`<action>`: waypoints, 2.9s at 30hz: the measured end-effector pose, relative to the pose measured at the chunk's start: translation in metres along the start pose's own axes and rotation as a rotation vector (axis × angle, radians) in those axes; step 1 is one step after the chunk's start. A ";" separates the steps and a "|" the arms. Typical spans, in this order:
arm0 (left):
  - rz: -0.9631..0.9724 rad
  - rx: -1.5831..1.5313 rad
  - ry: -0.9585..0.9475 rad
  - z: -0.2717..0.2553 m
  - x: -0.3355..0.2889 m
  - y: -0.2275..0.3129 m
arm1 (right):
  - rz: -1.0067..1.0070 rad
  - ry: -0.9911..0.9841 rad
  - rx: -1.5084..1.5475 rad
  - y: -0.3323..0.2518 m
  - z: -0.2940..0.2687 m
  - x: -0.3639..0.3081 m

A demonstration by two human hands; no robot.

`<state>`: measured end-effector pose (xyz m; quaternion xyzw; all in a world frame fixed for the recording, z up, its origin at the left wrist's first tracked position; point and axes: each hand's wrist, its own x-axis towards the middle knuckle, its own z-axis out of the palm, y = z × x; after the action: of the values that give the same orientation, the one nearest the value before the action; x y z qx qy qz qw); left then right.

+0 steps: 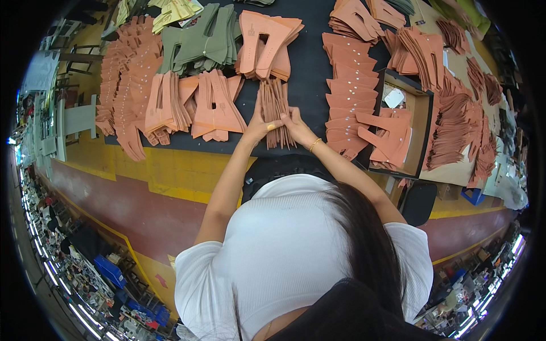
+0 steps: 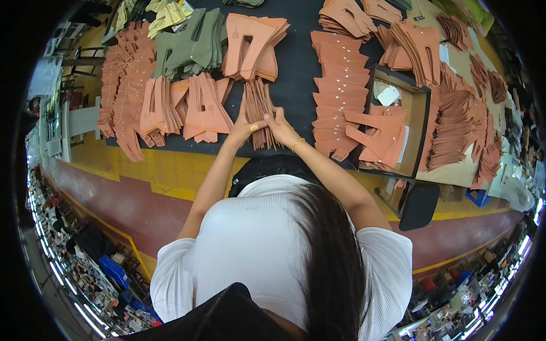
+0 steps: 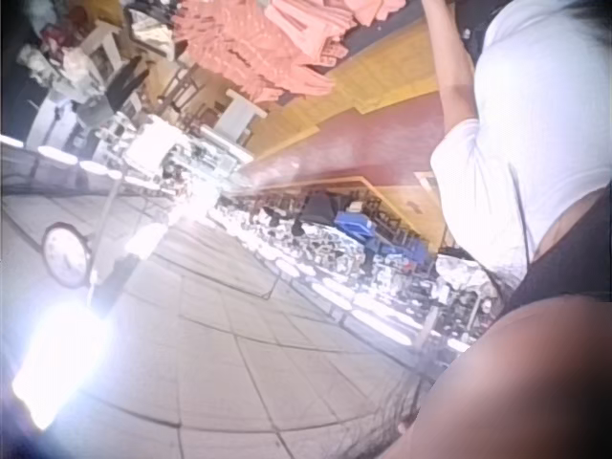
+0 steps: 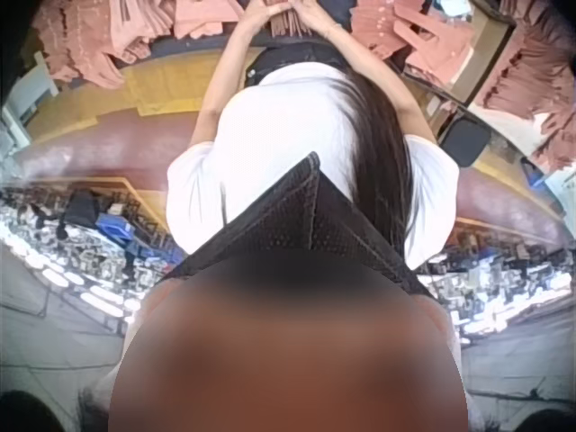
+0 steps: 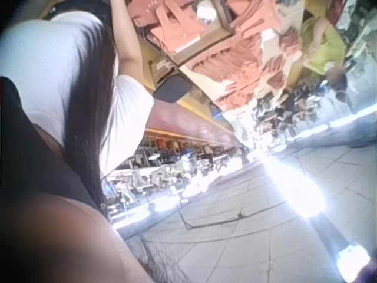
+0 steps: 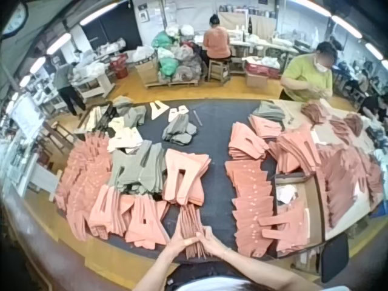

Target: The person sorts and stacks pre-cut leather pieces on a worktable. They pick up individual pieces, align them, and place them into neat piles. The person also moves a stack of aligned pieces into a cardboard box.

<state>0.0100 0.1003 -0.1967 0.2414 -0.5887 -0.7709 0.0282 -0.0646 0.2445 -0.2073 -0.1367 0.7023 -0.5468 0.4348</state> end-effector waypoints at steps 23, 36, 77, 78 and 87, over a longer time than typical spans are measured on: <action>-0.343 -0.504 -0.896 -0.045 -0.005 0.074 | -0.646 -0.270 -0.992 -0.136 -0.053 -0.013; -0.489 -0.165 -0.636 -0.068 -0.006 0.077 | -0.631 -0.484 -0.770 -0.125 -0.044 -0.047; 0.506 1.506 -0.230 0.037 -0.039 0.144 | 0.250 1.037 -0.900 0.059 -0.329 0.041; 0.588 1.489 -0.262 0.036 -0.038 0.144 | 0.235 1.082 -0.866 0.057 -0.329 0.041; 0.789 1.540 -0.388 0.034 -0.039 0.154 | -0.024 0.971 -0.228 -0.013 -0.321 -0.056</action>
<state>-0.0067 0.0968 -0.0348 -0.1622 -0.9789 -0.1223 0.0213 -0.2795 0.4862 -0.1623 0.0791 0.8774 -0.4720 0.0334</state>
